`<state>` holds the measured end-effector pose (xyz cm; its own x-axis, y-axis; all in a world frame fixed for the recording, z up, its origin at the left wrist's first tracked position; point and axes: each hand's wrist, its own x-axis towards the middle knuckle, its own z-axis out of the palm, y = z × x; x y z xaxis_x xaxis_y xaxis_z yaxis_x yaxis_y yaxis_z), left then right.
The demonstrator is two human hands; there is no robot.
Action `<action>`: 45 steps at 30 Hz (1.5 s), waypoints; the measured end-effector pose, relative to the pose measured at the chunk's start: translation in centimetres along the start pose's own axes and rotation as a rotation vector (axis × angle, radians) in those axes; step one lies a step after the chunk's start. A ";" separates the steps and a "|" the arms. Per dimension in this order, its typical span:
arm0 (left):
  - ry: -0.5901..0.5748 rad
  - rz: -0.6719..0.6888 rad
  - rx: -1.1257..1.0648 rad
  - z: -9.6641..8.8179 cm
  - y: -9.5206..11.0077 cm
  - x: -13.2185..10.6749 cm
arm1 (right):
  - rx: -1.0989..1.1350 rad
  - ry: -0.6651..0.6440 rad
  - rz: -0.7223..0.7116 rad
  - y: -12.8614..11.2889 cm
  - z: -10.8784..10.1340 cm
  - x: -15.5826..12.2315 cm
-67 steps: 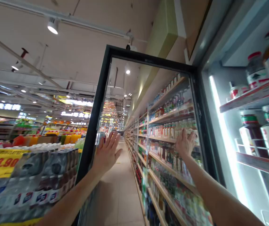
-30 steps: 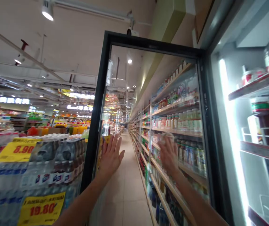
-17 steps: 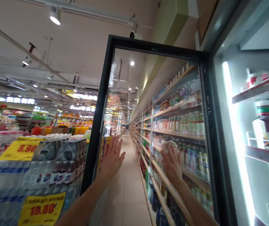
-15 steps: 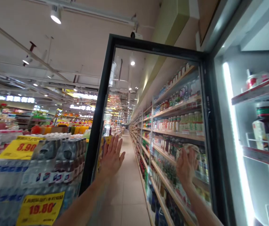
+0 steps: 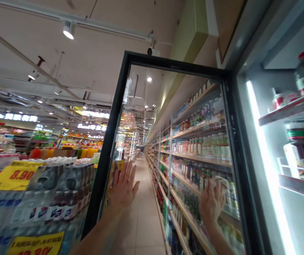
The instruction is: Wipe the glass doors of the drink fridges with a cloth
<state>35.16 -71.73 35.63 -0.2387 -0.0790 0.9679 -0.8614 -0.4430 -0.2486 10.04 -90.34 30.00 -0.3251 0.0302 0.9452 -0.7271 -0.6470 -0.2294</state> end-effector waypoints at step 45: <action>-0.162 0.094 0.023 -1.1 3.0 -12.5 | 0.194 -0.320 -0.512 -1.8 -1.8 -9.4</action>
<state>35.03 -71.08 22.78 -0.2404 -0.2629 0.9344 -0.8279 -0.4471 -0.3388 13.31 -88.05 21.09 0.2541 0.1625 0.9534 -0.6103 -0.7378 0.2884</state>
